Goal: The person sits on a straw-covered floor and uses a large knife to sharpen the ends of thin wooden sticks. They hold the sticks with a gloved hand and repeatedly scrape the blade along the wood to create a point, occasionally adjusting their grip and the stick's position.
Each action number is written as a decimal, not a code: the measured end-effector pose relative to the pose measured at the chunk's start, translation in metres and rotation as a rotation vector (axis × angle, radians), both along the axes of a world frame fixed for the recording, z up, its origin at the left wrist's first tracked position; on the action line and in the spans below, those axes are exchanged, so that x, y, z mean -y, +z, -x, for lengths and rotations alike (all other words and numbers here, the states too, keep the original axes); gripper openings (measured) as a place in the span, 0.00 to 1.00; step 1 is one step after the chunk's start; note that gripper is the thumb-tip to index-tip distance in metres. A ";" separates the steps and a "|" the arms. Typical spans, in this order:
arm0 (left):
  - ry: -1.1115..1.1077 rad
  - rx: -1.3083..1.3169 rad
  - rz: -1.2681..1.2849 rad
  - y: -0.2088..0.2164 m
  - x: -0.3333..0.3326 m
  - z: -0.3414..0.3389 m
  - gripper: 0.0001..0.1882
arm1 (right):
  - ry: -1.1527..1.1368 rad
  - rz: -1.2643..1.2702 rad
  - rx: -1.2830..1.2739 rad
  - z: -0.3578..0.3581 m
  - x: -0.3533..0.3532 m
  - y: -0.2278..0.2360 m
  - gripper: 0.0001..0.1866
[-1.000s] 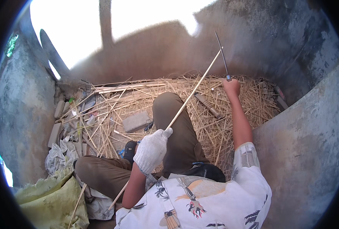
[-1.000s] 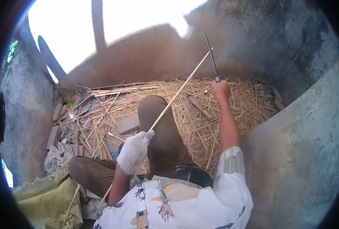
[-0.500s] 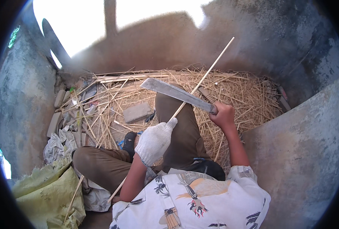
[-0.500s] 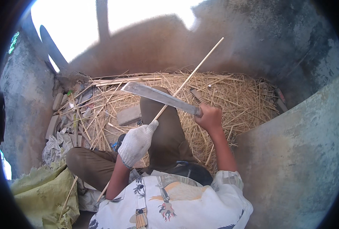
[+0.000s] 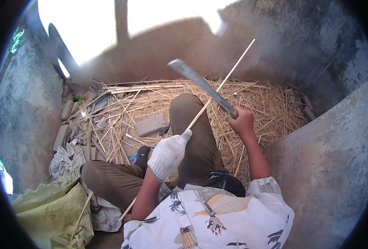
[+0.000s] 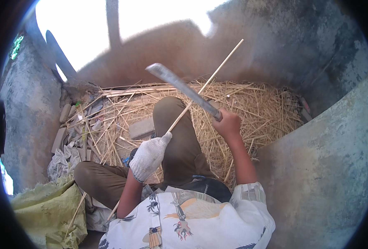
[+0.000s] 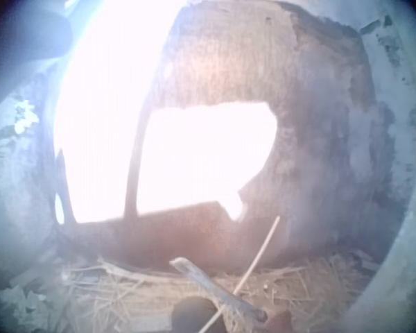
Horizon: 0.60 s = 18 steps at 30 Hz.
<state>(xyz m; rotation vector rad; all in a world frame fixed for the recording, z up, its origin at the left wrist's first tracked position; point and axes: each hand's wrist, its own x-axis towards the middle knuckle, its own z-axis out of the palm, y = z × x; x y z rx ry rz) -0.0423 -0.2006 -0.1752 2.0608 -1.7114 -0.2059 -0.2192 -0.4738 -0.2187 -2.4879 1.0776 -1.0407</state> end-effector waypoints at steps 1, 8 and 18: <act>-0.006 0.008 -0.001 0.000 -0.001 0.000 0.19 | 0.073 0.126 -0.014 0.003 -0.004 0.005 0.12; -0.038 0.033 -0.058 0.013 0.003 0.006 0.21 | -0.274 -0.185 -0.026 0.000 0.095 -0.013 0.12; -0.030 0.027 -0.104 0.012 -0.002 0.005 0.22 | 0.051 -0.047 -0.019 0.016 0.031 -0.011 0.13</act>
